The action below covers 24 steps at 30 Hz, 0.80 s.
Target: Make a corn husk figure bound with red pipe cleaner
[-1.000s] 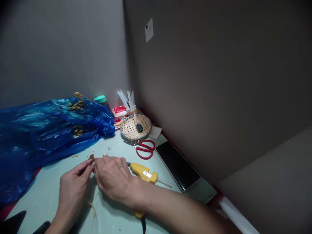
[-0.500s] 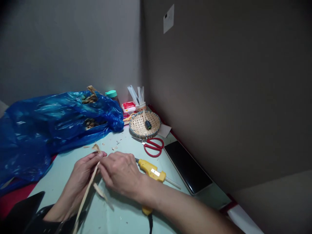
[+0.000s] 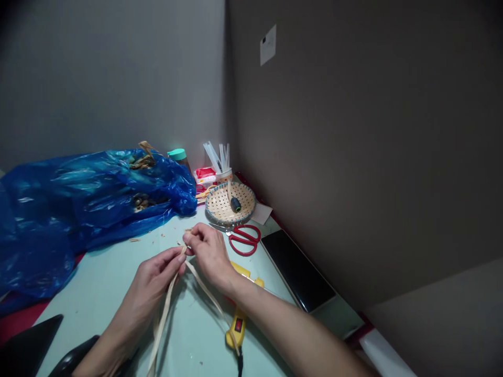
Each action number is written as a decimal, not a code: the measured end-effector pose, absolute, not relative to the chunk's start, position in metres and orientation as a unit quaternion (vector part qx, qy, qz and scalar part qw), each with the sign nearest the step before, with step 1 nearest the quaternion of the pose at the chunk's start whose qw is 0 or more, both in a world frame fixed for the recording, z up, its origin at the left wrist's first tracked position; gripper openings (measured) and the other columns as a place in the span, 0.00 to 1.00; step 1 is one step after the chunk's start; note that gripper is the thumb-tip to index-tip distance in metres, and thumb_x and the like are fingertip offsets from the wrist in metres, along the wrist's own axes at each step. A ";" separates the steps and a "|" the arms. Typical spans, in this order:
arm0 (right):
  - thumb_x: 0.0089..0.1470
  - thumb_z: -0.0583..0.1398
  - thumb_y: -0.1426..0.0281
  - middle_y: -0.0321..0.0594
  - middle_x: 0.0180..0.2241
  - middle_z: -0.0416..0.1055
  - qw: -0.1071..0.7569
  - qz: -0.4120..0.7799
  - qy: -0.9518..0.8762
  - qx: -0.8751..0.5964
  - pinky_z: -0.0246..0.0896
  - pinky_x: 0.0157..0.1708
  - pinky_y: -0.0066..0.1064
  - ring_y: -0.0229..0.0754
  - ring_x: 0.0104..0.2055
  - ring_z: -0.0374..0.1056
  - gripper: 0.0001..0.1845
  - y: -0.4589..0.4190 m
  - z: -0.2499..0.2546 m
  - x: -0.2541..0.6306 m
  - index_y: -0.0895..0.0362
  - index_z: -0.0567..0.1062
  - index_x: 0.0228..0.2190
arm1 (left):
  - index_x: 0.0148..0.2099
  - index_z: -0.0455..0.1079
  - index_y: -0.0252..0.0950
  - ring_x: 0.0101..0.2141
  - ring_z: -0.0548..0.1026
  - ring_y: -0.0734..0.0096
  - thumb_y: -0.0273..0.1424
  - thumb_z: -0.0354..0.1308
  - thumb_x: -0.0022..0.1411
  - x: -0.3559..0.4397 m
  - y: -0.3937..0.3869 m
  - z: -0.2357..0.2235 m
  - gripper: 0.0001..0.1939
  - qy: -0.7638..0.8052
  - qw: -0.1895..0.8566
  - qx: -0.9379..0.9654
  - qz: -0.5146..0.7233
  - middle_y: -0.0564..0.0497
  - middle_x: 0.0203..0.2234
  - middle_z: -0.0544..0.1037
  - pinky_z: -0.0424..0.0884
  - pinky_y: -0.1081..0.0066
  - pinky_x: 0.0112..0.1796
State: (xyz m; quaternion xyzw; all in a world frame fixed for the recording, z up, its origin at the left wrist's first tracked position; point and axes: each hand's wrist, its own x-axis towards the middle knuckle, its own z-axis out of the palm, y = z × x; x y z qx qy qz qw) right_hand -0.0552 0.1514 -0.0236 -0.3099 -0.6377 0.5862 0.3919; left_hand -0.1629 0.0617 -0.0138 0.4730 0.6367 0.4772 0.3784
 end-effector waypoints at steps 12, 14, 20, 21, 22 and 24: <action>0.60 0.55 0.57 0.35 0.30 0.68 0.232 0.687 -0.658 -0.202 0.54 0.23 0.24 0.32 0.24 0.59 0.15 0.138 -0.021 -0.056 0.56 0.67 0.35 | 0.50 0.60 0.40 0.19 0.63 0.77 0.42 0.60 0.57 -0.173 0.060 -0.009 0.22 0.571 0.435 0.368 0.591 0.60 0.19 0.67 0.58 0.78 0.22; 0.60 0.55 0.58 0.33 0.29 0.68 0.227 0.678 -0.669 -0.204 0.50 0.20 0.23 0.30 0.22 0.55 0.14 0.138 -0.018 -0.055 0.56 0.67 0.33 | 0.47 0.58 0.40 0.17 0.61 0.79 0.41 0.61 0.56 -0.173 0.059 -0.006 0.21 0.555 0.452 0.356 0.601 0.62 0.17 0.65 0.55 0.80 0.20; 0.57 0.59 0.60 0.31 0.24 0.65 0.252 0.666 -0.676 -0.188 0.46 0.20 0.23 0.30 0.20 0.52 0.13 0.143 -0.014 -0.054 0.57 0.68 0.30 | 0.43 0.56 0.41 0.15 0.55 0.83 0.39 0.60 0.56 -0.174 0.060 -0.007 0.17 0.551 0.479 0.337 0.595 0.64 0.17 0.63 0.48 0.82 0.18; 0.56 0.60 0.60 0.32 0.24 0.66 0.256 0.670 -0.671 -0.186 0.46 0.21 0.23 0.30 0.21 0.54 0.13 0.144 -0.014 -0.054 0.58 0.68 0.30 | 0.43 0.56 0.41 0.14 0.54 0.83 0.39 0.59 0.57 -0.174 0.060 -0.008 0.17 0.545 0.484 0.341 0.593 0.64 0.17 0.64 0.46 0.82 0.17; 0.55 0.60 0.60 0.32 0.24 0.68 0.258 0.675 -0.667 -0.184 0.46 0.21 0.24 0.31 0.21 0.55 0.13 0.145 -0.015 -0.054 0.58 0.68 0.30 | 0.42 0.56 0.41 0.14 0.52 0.83 0.40 0.59 0.57 -0.174 0.060 -0.010 0.17 0.541 0.489 0.347 0.589 0.63 0.17 0.64 0.45 0.82 0.17; 0.55 0.61 0.60 0.34 0.24 0.69 0.261 0.678 -0.660 -0.189 0.47 0.22 0.24 0.32 0.22 0.58 0.14 0.146 -0.017 -0.055 0.58 0.69 0.30 | 0.41 0.57 0.41 0.14 0.49 0.83 0.42 0.57 0.58 -0.176 0.061 -0.013 0.16 0.548 0.489 0.362 0.574 0.63 0.16 0.64 0.43 0.80 0.17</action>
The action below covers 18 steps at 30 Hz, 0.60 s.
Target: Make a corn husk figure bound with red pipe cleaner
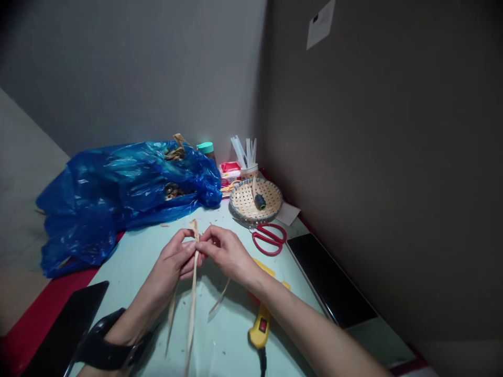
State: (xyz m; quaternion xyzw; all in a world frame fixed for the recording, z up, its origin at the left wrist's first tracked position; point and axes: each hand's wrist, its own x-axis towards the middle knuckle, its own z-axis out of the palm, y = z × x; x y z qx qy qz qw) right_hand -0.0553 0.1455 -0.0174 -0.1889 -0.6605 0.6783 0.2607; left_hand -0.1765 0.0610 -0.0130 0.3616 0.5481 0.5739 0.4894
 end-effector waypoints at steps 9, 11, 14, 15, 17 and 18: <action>0.57 0.59 0.61 0.37 0.25 0.74 0.306 0.595 -0.690 -0.276 0.52 0.25 0.25 0.34 0.24 0.62 0.12 0.146 -0.028 -0.056 0.58 0.71 0.30 | 0.30 0.68 0.37 0.24 0.65 0.72 0.38 0.53 0.62 -0.179 0.053 0.003 0.12 0.744 0.209 0.484 0.411 0.55 0.22 0.70 0.58 0.72 0.28; 0.57 0.59 0.60 0.37 0.26 0.75 0.315 0.595 -0.683 -0.284 0.53 0.25 0.25 0.34 0.23 0.63 0.13 0.145 -0.027 -0.056 0.58 0.70 0.30 | 0.30 0.68 0.38 0.24 0.67 0.71 0.36 0.52 0.63 -0.169 0.050 0.006 0.11 0.757 0.165 0.491 0.397 0.55 0.22 0.72 0.58 0.71 0.28; 0.57 0.58 0.58 0.34 0.22 0.72 0.316 0.612 -0.668 -0.283 0.55 0.26 0.25 0.34 0.22 0.64 0.14 0.143 -0.026 -0.055 0.57 0.70 0.30 | 0.30 0.68 0.38 0.24 0.68 0.69 0.31 0.50 0.64 -0.153 0.047 -0.001 0.11 0.755 0.022 0.551 0.355 0.52 0.24 0.73 0.58 0.70 0.28; 0.57 0.58 0.58 0.33 0.20 0.70 0.317 0.619 -0.662 -0.280 0.56 0.26 0.25 0.35 0.23 0.64 0.14 0.143 -0.026 -0.055 0.57 0.69 0.30 | 0.31 0.69 0.38 0.24 0.69 0.69 0.29 0.49 0.65 -0.149 0.045 -0.005 0.11 0.747 -0.027 0.576 0.331 0.50 0.25 0.74 0.58 0.69 0.28; 0.57 0.59 0.60 0.32 0.19 0.68 0.319 0.637 -0.645 -0.276 0.55 0.26 0.25 0.35 0.23 0.63 0.13 0.142 -0.028 -0.056 0.57 0.69 0.30 | 0.35 0.71 0.37 0.26 0.71 0.67 0.26 0.47 0.66 -0.142 0.044 -0.015 0.12 0.730 -0.093 0.616 0.279 0.48 0.28 0.75 0.58 0.68 0.28; 0.56 0.59 0.60 0.31 0.18 0.67 0.318 0.649 -0.634 -0.274 0.54 0.25 0.25 0.34 0.22 0.62 0.12 0.142 -0.029 -0.056 0.57 0.69 0.29 | 0.37 0.72 0.37 0.27 0.72 0.65 0.24 0.46 0.65 -0.140 0.043 -0.019 0.13 0.725 -0.109 0.630 0.256 0.47 0.29 0.76 0.58 0.68 0.29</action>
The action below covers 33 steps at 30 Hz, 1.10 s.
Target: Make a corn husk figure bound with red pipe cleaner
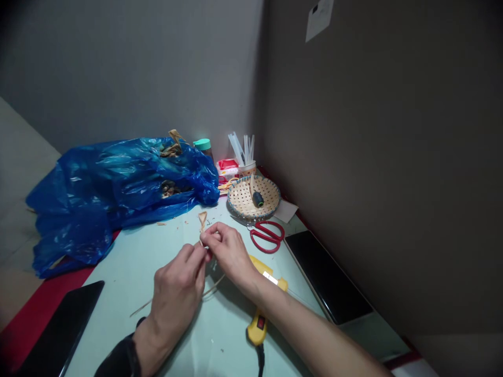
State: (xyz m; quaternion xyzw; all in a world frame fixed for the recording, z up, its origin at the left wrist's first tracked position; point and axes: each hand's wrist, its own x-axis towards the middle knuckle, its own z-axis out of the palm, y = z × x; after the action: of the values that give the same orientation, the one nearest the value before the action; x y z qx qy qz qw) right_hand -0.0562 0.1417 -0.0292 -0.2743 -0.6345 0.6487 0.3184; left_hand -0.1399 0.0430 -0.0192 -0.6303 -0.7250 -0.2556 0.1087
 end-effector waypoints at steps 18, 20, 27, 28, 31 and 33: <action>0.56 0.58 0.63 0.34 0.25 0.69 0.281 0.722 -0.599 -0.202 0.50 0.24 0.25 0.33 0.22 0.58 0.10 0.138 -0.025 -0.060 0.58 0.69 0.34 | 0.39 0.67 0.35 0.14 0.49 0.84 0.47 0.62 0.53 -0.170 0.064 -0.015 0.21 -0.615 -0.459 -0.302 -0.566 0.62 0.18 0.59 0.42 0.80 0.16; 0.57 0.56 0.65 0.34 0.25 0.69 0.267 0.677 -0.656 -0.199 0.51 0.26 0.25 0.33 0.23 0.57 0.09 0.142 -0.021 -0.056 0.58 0.71 0.36 | 0.40 0.71 0.33 0.15 0.52 0.84 0.47 0.64 0.50 -0.174 0.063 -0.014 0.23 -0.634 -0.427 -0.297 -0.572 0.60 0.18 0.62 0.45 0.80 0.16; 0.61 0.52 0.67 0.39 0.28 0.73 0.247 0.266 -0.890 -0.277 0.46 0.27 0.30 0.38 0.26 0.63 0.11 0.138 -0.011 -0.046 0.57 0.73 0.36 | 0.35 0.78 0.40 0.30 0.74 0.63 0.39 0.61 0.54 -0.181 0.058 -0.021 0.10 -0.758 -0.157 -0.441 -0.454 0.50 0.27 0.80 0.65 0.71 0.33; 0.61 0.52 0.67 0.39 0.28 0.73 0.243 0.235 -0.898 -0.281 0.44 0.26 0.31 0.38 0.26 0.63 0.11 0.137 -0.011 -0.046 0.57 0.72 0.35 | 0.35 0.78 0.41 0.29 0.74 0.63 0.39 0.59 0.55 -0.180 0.058 -0.023 0.10 -0.768 -0.127 -0.453 -0.434 0.51 0.26 0.80 0.65 0.70 0.33; 0.62 0.51 0.65 0.39 0.28 0.74 0.241 0.202 -0.902 -0.294 0.44 0.25 0.31 0.38 0.25 0.64 0.11 0.131 -0.014 -0.048 0.56 0.70 0.35 | 0.36 0.78 0.42 0.30 0.76 0.61 0.40 0.58 0.56 -0.176 0.058 -0.023 0.11 -0.781 -0.104 -0.444 -0.427 0.51 0.28 0.82 0.65 0.69 0.34; 0.62 0.50 0.65 0.39 0.29 0.75 0.239 0.187 -0.907 -0.291 0.46 0.25 0.31 0.39 0.25 0.65 0.11 0.125 -0.017 -0.049 0.57 0.70 0.37 | 0.35 0.78 0.41 0.34 0.77 0.59 0.39 0.60 0.53 -0.175 0.060 -0.021 0.10 -0.780 -0.132 -0.401 -0.462 0.50 0.31 0.83 0.67 0.69 0.37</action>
State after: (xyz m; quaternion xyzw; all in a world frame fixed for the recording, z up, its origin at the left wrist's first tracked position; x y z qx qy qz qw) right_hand -0.0492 0.1246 -0.0167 -0.2912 -0.9072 0.1866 0.2394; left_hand -0.1750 0.0600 -0.0214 -0.4008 -0.7803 -0.4616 -0.1321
